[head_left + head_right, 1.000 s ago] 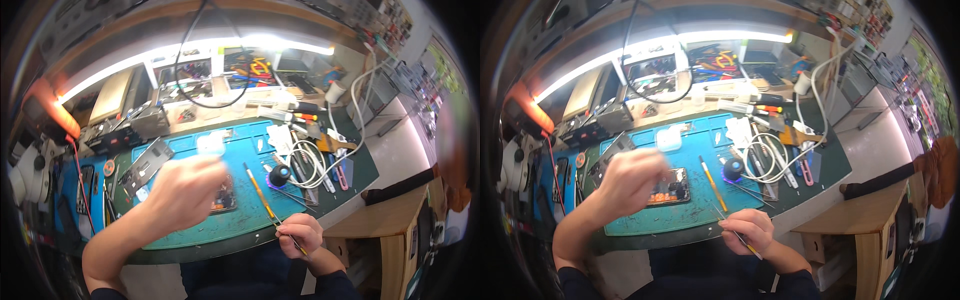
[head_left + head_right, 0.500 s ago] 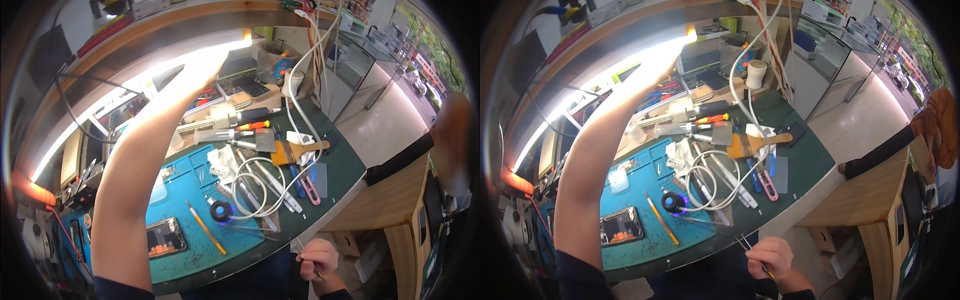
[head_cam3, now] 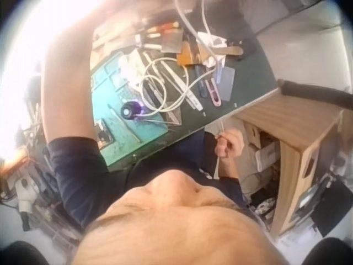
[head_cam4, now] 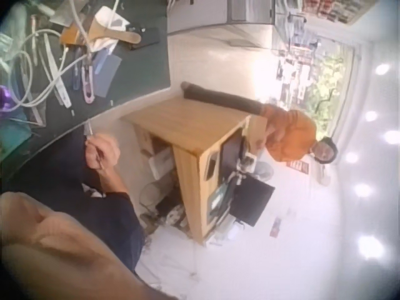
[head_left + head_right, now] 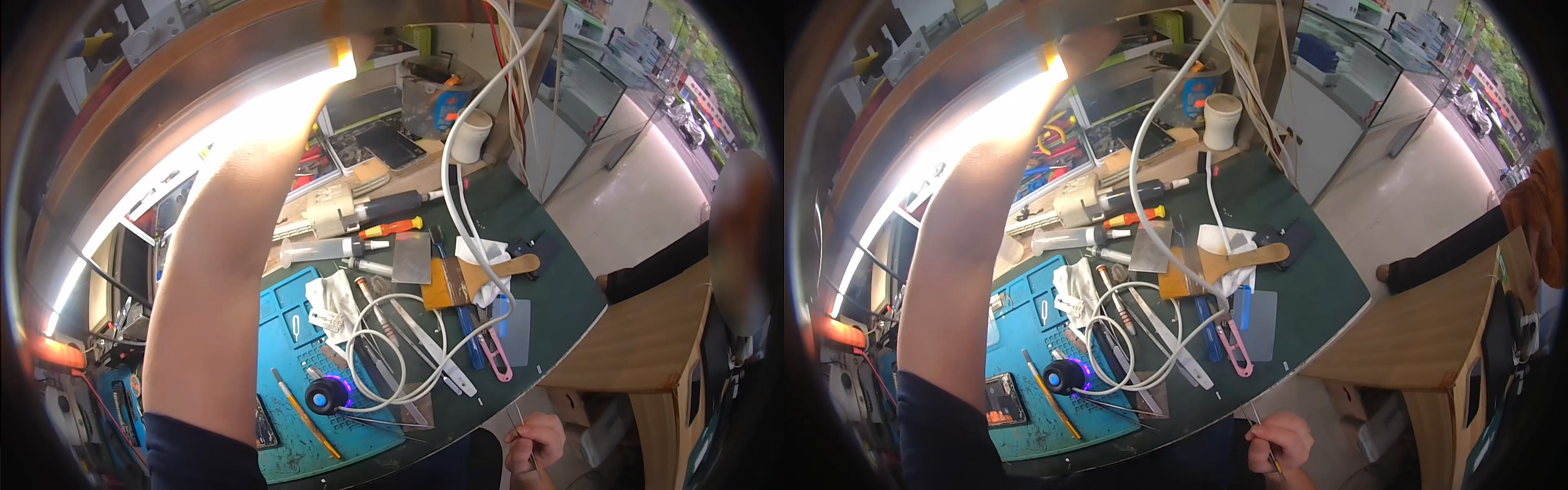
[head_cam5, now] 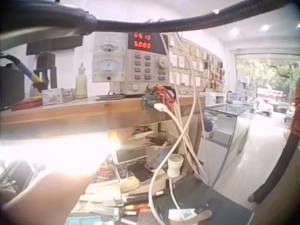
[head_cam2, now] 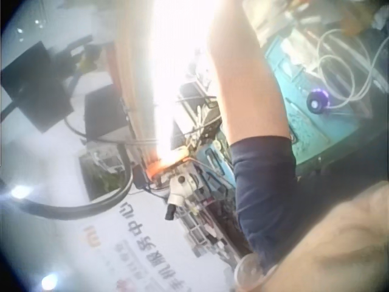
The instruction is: The person uses a magnetic screwdriver to remove and install screws on a disassembled smartphone. They handle the phone's back cover and internal components, then power on the device to verify functionality before continuing with further disassembly.
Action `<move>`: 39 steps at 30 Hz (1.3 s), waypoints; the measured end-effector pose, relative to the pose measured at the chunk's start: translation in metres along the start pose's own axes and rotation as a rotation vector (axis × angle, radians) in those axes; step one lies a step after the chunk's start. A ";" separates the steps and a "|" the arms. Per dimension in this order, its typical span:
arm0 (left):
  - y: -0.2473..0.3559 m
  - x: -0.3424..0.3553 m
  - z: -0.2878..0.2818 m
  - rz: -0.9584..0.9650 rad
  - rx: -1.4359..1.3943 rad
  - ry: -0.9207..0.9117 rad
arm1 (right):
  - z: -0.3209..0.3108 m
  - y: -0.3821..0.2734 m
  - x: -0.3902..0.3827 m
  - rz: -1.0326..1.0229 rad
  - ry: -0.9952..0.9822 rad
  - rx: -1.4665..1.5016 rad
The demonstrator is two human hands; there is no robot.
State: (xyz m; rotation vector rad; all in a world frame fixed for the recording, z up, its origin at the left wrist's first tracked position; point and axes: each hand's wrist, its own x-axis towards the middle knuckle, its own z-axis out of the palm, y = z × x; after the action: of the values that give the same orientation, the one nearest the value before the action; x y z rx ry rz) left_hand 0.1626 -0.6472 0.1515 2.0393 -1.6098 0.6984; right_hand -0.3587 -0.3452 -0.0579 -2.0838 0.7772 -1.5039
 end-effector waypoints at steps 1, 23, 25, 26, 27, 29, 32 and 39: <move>0.001 -0.002 -0.001 0.001 0.001 -0.003 | 0.000 0.000 0.001 0.004 -0.007 0.007; 0.067 -0.243 -0.142 0.427 -0.323 0.104 | 0.002 -0.064 0.046 -0.034 -0.090 0.082; 0.065 -0.313 -0.218 0.434 -0.163 -0.060 | 0.013 -0.086 0.062 -0.089 -0.197 0.157; 0.066 -0.353 -0.249 0.435 -0.165 -0.128 | 0.026 -0.099 0.068 -0.117 -0.229 0.196; 0.067 -0.392 -0.274 0.485 -0.128 -0.071 | 0.038 -0.113 0.072 -0.140 -0.264 0.235; 0.073 -0.447 -0.306 0.454 -0.234 -0.111 | 0.054 -0.132 0.076 -0.250 -0.484 0.276; 0.072 -0.503 -0.319 0.337 -0.291 -0.148 | 0.089 -0.165 0.055 -0.314 -0.562 0.378; 0.063 -0.560 -0.335 0.137 -0.382 -0.160 | 0.113 -0.203 0.032 -0.300 -0.696 0.383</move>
State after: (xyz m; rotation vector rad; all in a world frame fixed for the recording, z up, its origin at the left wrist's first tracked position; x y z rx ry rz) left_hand -0.0445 -0.0317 0.0569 1.7547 -1.8239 0.2475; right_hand -0.2073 -0.2128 0.0622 -2.2455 -0.0797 -0.8433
